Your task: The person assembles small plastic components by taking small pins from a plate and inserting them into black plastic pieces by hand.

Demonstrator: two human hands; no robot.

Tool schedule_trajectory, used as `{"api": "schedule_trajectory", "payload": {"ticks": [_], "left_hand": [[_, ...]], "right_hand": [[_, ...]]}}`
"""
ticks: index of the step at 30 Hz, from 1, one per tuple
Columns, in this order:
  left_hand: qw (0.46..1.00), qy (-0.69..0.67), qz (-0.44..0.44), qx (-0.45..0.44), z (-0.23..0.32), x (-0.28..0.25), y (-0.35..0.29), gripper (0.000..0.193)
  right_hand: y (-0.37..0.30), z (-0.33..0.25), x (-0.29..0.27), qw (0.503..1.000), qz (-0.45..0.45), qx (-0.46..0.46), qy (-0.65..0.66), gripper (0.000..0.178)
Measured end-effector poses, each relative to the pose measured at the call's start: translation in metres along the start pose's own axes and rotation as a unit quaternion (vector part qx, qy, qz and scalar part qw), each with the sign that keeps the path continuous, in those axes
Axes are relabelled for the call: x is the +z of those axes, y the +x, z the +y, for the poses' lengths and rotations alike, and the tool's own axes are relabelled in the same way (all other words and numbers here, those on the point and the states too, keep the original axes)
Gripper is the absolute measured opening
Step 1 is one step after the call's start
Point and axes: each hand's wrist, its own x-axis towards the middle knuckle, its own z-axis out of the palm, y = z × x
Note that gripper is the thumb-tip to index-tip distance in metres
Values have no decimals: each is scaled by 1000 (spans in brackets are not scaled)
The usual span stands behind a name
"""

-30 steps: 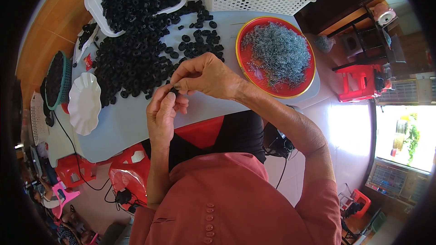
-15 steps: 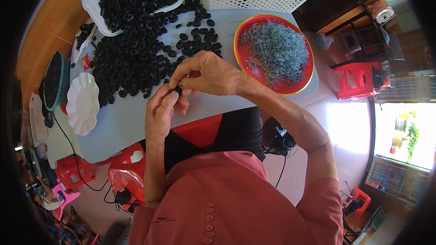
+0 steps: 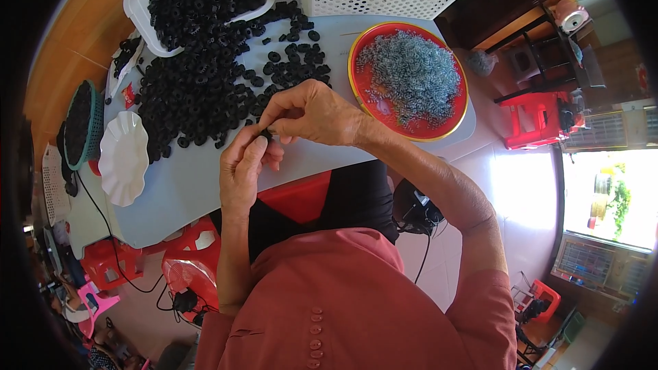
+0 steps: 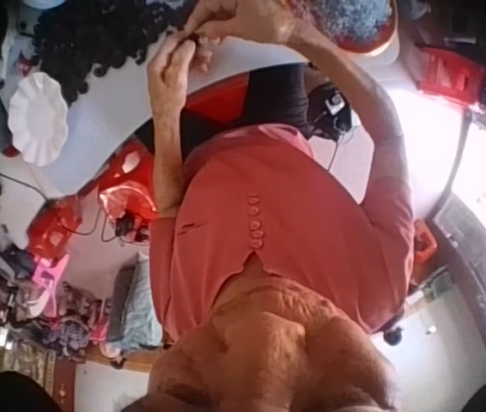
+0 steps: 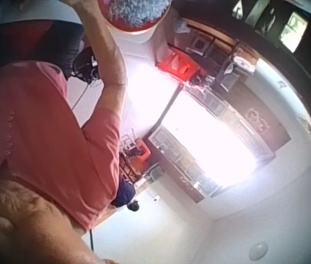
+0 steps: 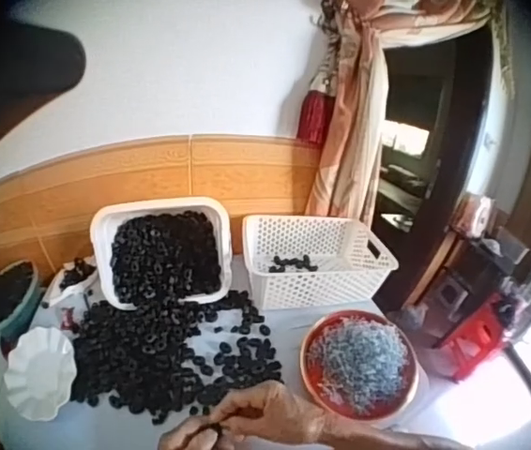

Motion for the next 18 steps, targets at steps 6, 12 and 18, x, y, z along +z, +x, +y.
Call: {"api": "schedule_trajectory", "payload": {"ticks": [6, 12, 18], "left_hand": [[1000, 24, 13, 2, 0, 1, 1, 26], [1000, 18, 5, -7, -2, 0, 2, 26], [1000, 21, 1, -19, -1, 0, 1, 26]], "right_hand": [[2, 1, -2, 995, 12, -44, -91, 14], [6, -2, -9, 998, -25, -18, -55, 16], [6, -2, -9, 998, -35, 32, -33, 14]]}}
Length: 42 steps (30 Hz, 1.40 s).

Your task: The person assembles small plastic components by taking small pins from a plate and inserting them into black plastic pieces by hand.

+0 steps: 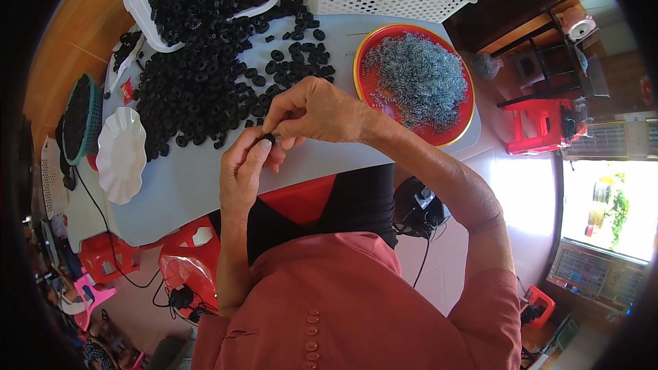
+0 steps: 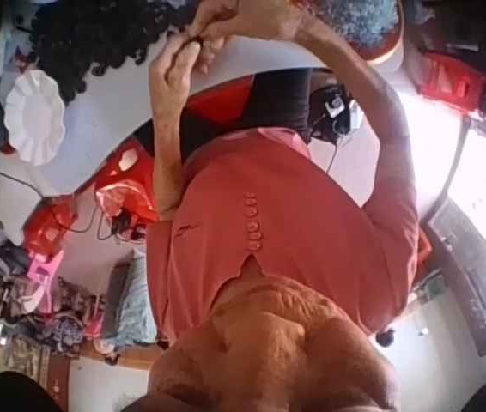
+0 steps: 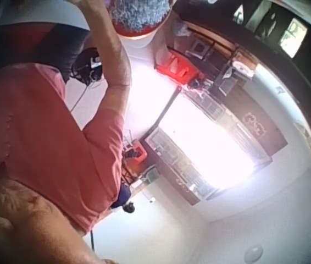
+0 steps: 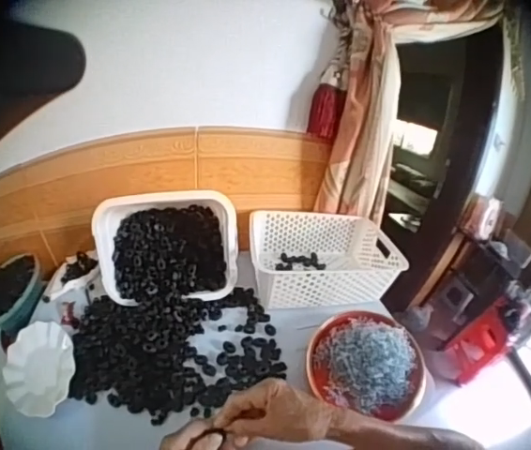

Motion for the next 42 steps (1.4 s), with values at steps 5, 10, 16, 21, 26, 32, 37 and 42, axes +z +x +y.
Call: {"api": "schedule_trajectory", "payload": {"ticks": [5, 10, 16, 21, 26, 32, 37, 42], "left_hand": [[1000, 16, 12, 8, -1, 3, 0, 24], [997, 57, 34, 36, -2, 11, 3, 20], [999, 45, -7, 29, -1, 0, 3, 21], [998, 49, -23, 16, 0, -1, 3, 21], [997, 39, 56, 41, -6, 13, 5, 18], [995, 70, 53, 43, -6, 8, 4, 19], [998, 38, 26, 35, -3, 4, 5, 20], [994, 70, 72, 43, -4, 19, 5, 18]], "right_hand": [[-2, -4, 1, 1000, 9, 16, 2, 10], [-2, -5, 6, 982, 60, -63, -166, 10], [-3, -3, 7, 988, 65, -67, -126, 11], [-5, -2, 8, 997, 47, -26, -51, 12], [-2, -2, 13, 974, 89, -105, -180, 12], [0, -3, 7, 988, 63, -40, -137, 13], [-2, -3, 12, 991, 74, -48, -99, 13], [-3, 5, 18, 972, 120, -119, -165, 13]]}}
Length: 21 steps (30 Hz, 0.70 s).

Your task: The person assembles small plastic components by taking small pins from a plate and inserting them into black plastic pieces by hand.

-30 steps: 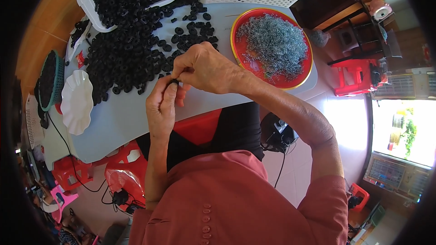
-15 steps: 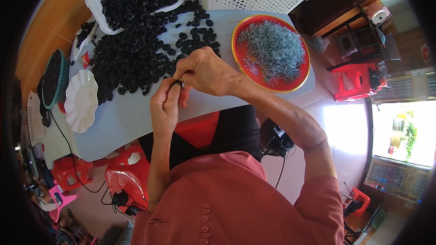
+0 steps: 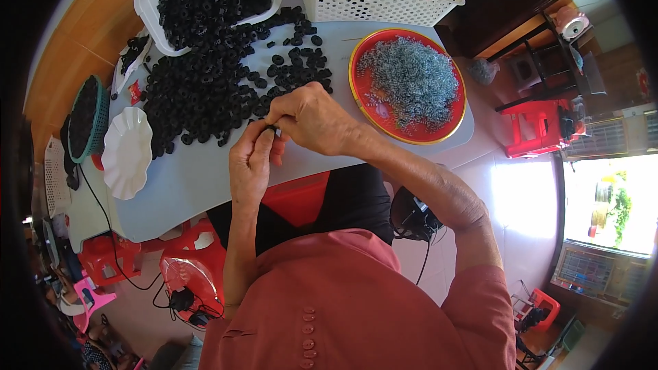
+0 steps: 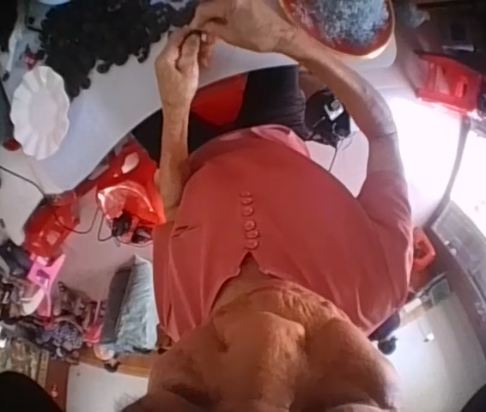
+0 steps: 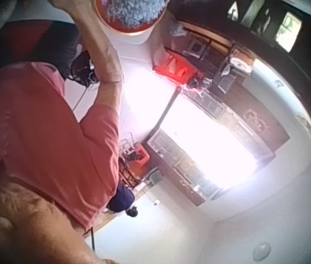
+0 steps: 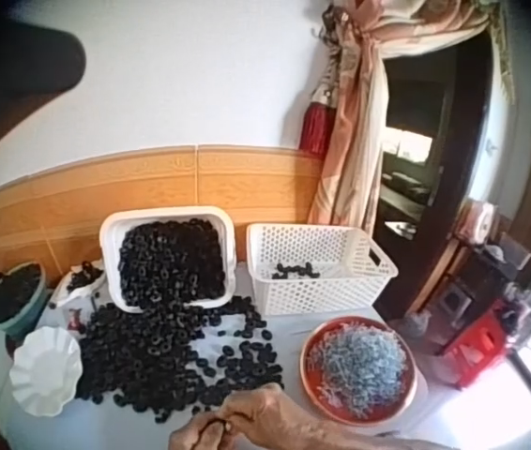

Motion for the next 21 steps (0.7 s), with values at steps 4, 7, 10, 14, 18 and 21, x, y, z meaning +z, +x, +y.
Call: {"api": "schedule_trajectory", "payload": {"ticks": [4, 7, 10, 14, 18, 21], "left_hand": [[999, 33, -9, 6, -1, -3, 3, 18], [1000, 8, -14, 1, -2, -3, 3, 18], [1000, 1, -8, -2, -4, -3, 2, 19], [999, 31, 9, -10, 0, 0, -1, 18], [998, -60, -19, 9, -8, -7, 4, 19], [997, -70, -10, -7, -5, -11, 3, 21]], "right_hand": [[-1, -2, 0, 997, 28, -63, -41, 8], [1, 1, 1, 996, 24, -71, -42, 5], [2, -4, 7, 984, 31, -113, -136, 6], [0, -14, 6, 968, 15, -119, -218, 8], [0, -11, -3, 995, -11, -80, -50, 16], [-5, -12, -10, 998, -5, 59, 33, 20]]}}
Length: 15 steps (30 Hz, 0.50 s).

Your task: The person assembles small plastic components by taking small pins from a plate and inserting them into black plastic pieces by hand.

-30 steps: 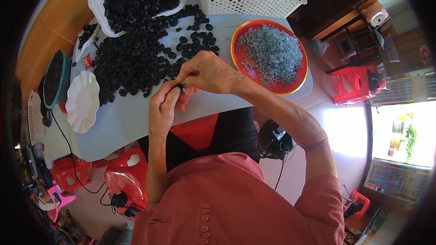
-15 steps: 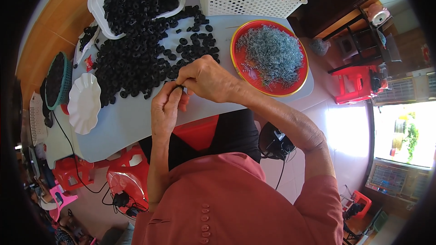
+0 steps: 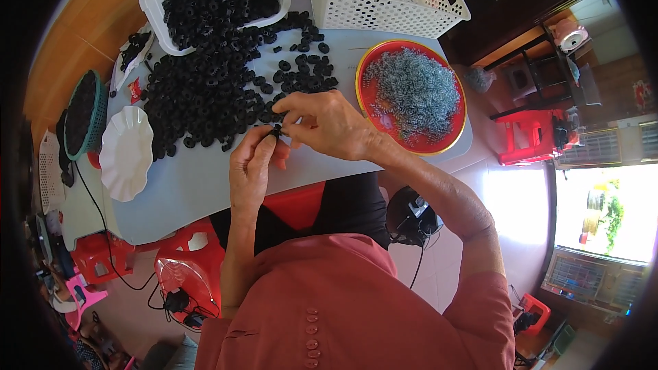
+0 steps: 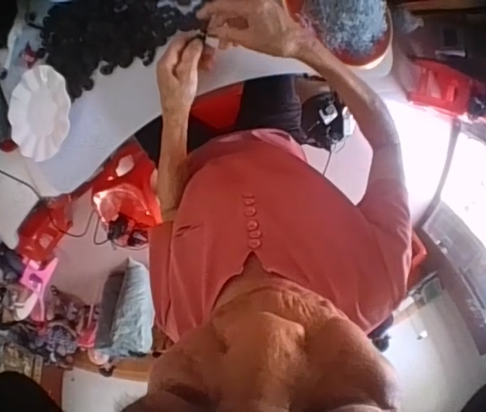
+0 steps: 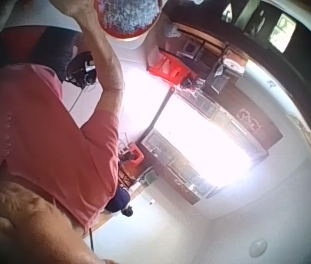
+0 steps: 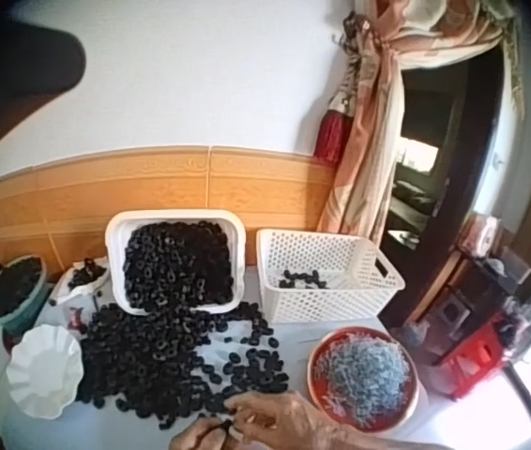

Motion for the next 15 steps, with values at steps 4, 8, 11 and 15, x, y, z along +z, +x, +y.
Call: {"api": "schedule_trajectory", "payload": {"ticks": [4, 8, 11, 15], "left_hand": [[1000, -1, -12, -12, 1, -1, 1, 19], [1000, 12, -11, -5, 3, 2, 1, 19], [999, 35, 5, 2, 1, 6, 2, 19], [997, 68, 27, 29, 2, 11, 0, 18]], "right_hand": [[5, 11, -1, 999, -32, 11, 13, 20], [10, 8, 1, 998, -47, 14, 42, 16], [10, 9, 5, 999, -18, -16, 29, 14], [7, 10, 17, 980, 69, -152, -105, 13]]}}
